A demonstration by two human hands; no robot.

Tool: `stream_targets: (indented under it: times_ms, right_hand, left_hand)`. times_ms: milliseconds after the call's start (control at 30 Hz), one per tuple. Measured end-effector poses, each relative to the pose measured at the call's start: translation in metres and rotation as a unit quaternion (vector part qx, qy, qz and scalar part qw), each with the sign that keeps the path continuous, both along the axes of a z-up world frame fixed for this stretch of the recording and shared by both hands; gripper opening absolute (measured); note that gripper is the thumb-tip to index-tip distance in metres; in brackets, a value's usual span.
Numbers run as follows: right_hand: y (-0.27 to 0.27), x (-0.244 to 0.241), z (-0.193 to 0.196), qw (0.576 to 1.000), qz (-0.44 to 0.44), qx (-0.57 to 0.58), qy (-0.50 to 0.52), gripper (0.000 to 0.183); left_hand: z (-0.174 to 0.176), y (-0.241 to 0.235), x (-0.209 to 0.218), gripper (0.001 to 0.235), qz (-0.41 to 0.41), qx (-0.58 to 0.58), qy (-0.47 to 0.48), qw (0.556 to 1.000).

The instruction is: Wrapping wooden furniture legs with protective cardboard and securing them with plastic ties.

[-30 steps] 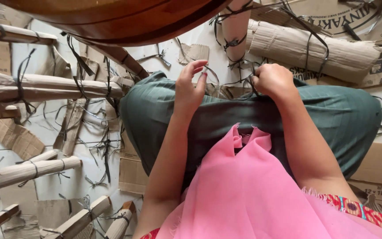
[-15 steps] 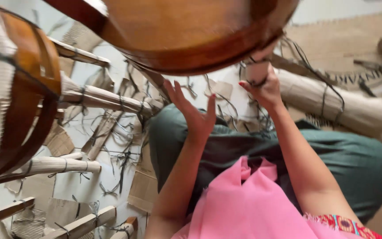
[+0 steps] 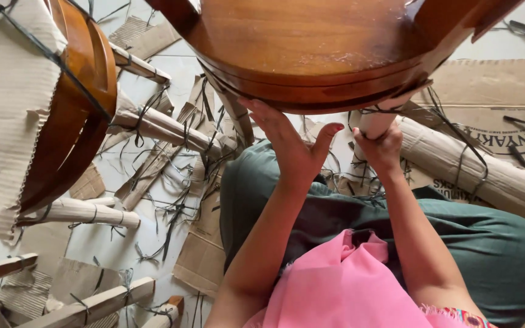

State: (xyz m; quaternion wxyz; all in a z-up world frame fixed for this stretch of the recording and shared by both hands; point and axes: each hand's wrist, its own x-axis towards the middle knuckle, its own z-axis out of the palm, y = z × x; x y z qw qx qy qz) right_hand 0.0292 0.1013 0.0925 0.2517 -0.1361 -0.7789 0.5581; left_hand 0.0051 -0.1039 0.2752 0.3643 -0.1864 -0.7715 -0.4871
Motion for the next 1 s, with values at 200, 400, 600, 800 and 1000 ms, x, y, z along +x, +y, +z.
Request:
stream_targets:
  times_ms: [200,400,600,800,1000]
  right_hand:
    - [-0.036,0.025,0.044,0.997,-0.055,0.044,-0.005,0.053]
    - [-0.010,0.043,0.001,0.996,-0.058,0.046,0.039,0.049]
    - [-0.013,0.048,0.003,0.996,-0.056,0.027,0.057,0.052]
    - [-0.038,0.035,0.026,0.992,-0.065,0.080,0.078,0.068]
    - [-0.071,0.004,-0.012,0.997,-0.042,0.050,0.052,0.068]
  left_hand:
    - [0.015,-0.014,0.000,0.132,-0.005,0.023,-0.024,0.999]
    - [0.026,-0.012,-0.009,0.133,-0.020,0.025,-0.037,0.999]
    - [0.026,-0.008,-0.019,0.131,-0.075,0.060,-0.056,0.994]
    - [0.020,-0.023,-0.028,0.117,-0.017,0.035,-0.091,0.995]
    - [0.019,-0.041,-0.040,0.085,0.026,0.110,-0.099,0.989]
